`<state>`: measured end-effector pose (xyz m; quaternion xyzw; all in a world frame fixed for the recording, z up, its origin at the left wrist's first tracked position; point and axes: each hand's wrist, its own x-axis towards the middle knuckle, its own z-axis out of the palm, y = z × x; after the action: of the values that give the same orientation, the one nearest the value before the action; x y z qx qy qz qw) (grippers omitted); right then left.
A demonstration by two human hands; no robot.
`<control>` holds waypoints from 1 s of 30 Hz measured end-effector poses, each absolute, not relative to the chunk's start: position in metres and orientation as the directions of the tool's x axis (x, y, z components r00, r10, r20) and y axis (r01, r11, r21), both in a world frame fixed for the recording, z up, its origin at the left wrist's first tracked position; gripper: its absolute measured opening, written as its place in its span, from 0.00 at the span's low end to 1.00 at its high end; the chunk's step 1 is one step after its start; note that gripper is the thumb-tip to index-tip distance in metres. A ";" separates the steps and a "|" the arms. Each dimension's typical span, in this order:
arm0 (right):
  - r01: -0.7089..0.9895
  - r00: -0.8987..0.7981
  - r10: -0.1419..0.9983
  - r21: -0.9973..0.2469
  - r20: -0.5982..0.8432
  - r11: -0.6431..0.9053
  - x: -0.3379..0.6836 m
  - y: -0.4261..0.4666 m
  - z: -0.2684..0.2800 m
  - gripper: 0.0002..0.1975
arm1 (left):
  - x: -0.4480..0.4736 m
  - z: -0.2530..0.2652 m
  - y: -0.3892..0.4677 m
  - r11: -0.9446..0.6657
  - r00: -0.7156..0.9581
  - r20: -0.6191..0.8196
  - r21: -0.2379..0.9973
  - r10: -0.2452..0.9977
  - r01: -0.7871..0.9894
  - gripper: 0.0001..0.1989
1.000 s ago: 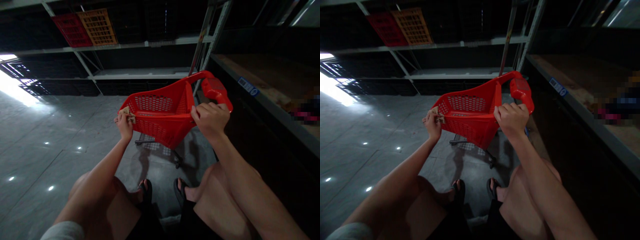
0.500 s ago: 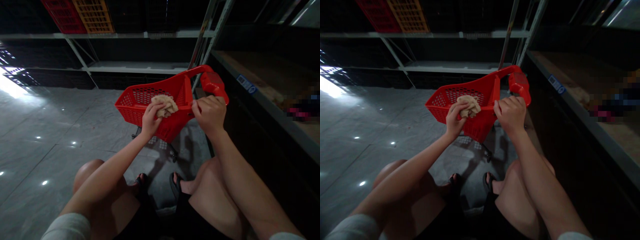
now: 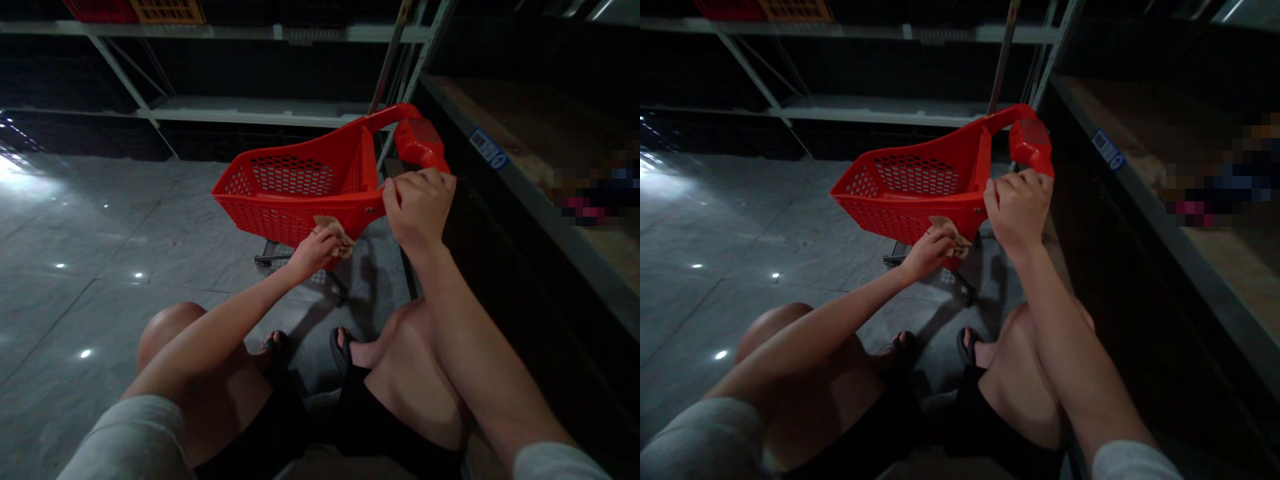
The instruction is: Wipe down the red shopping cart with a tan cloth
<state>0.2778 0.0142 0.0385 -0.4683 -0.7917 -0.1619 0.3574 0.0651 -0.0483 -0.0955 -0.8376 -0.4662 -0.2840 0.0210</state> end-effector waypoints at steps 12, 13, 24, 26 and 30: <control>0.806 -0.294 0.616 -0.156 0.731 0.571 0.282 0.023 0.033 0.40 | 0.104 -0.102 -0.051 -0.646 0.644 0.203 -0.066 0.738 0.761 0.09; 0.795 -0.314 0.618 -0.156 0.720 0.586 0.284 0.022 0.034 0.38 | 0.103 -0.099 -0.049 -0.664 0.665 0.222 -0.090 0.713 0.742 0.09; 0.788 -0.325 0.643 -0.177 0.693 0.589 0.285 0.015 0.038 0.36 | 0.096 -0.069 -0.026 -0.698 0.587 0.455 0.117 0.670 0.706 0.14; 0.760 -0.343 0.626 -0.184 0.700 0.623 0.289 0.019 0.036 0.34 | 0.081 -0.100 -0.032 -0.729 0.685 0.267 0.124 0.678 0.673 0.10; 0.712 -0.415 0.596 -0.163 0.687 0.683 0.300 0.026 0.037 0.28 | 0.047 -0.115 -0.034 -0.763 0.746 0.157 0.107 0.647 0.638 0.06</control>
<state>0.3004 0.0260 0.0372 -0.3905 -0.8377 -0.0772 0.3739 0.0474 -0.0344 -0.1150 -0.9342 -0.3438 -0.0926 -0.0232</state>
